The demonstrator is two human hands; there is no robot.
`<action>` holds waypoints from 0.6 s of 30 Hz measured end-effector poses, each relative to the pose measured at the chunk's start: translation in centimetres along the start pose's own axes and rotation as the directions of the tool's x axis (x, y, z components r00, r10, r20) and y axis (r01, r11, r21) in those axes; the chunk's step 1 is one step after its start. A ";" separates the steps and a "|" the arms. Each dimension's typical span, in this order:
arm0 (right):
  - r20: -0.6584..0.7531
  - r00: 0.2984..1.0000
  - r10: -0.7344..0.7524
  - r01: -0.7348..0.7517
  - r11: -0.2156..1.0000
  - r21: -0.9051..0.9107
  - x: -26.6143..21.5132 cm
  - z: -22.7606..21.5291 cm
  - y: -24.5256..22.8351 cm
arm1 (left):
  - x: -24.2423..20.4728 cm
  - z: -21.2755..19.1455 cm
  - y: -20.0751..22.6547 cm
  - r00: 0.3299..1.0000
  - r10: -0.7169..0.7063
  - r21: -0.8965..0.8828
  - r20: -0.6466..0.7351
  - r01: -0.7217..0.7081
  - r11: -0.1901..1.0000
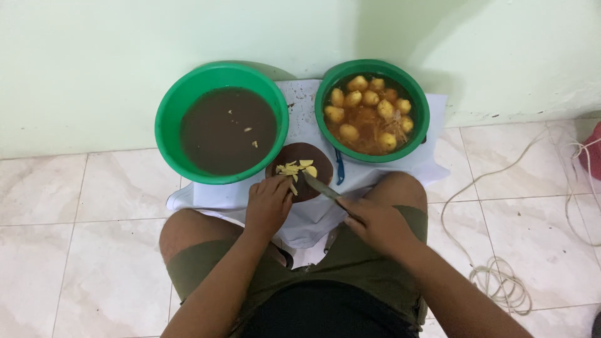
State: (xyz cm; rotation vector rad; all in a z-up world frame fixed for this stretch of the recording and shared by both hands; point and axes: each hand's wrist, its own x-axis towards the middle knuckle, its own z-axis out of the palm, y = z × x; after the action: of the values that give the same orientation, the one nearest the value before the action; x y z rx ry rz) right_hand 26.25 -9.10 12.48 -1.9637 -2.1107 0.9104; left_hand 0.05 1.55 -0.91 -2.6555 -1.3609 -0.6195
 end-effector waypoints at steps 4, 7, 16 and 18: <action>-0.079 0.992 0.095 -0.073 0.968 0.239 -1.7 1.7 2.5 | -1.3 0.5 0.0 0.986 0.151 0.053 0.065 -0.155 0.987; -0.170 0.976 0.139 -0.053 0.900 0.433 -2.1 3.4 4.1 | -0.4 -0.5 0.7 0.990 0.127 0.047 0.054 -0.130 0.990; -0.258 0.920 0.294 -0.057 0.754 0.655 -1.2 4.2 4.7 | 5.6 -0.5 2.1 0.986 0.162 0.145 -0.030 -0.156 0.977; -0.309 0.895 0.321 -0.048 0.760 0.649 -1.1 3.0 3.7 | 7.7 -1.6 2.5 0.950 0.304 0.100 0.069 -0.310 0.946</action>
State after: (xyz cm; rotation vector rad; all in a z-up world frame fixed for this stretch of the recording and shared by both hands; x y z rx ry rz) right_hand 28.19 -11.23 8.54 -1.8000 -1.1751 0.9670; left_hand 5.51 5.44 3.85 -2.7279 -0.9291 -0.4260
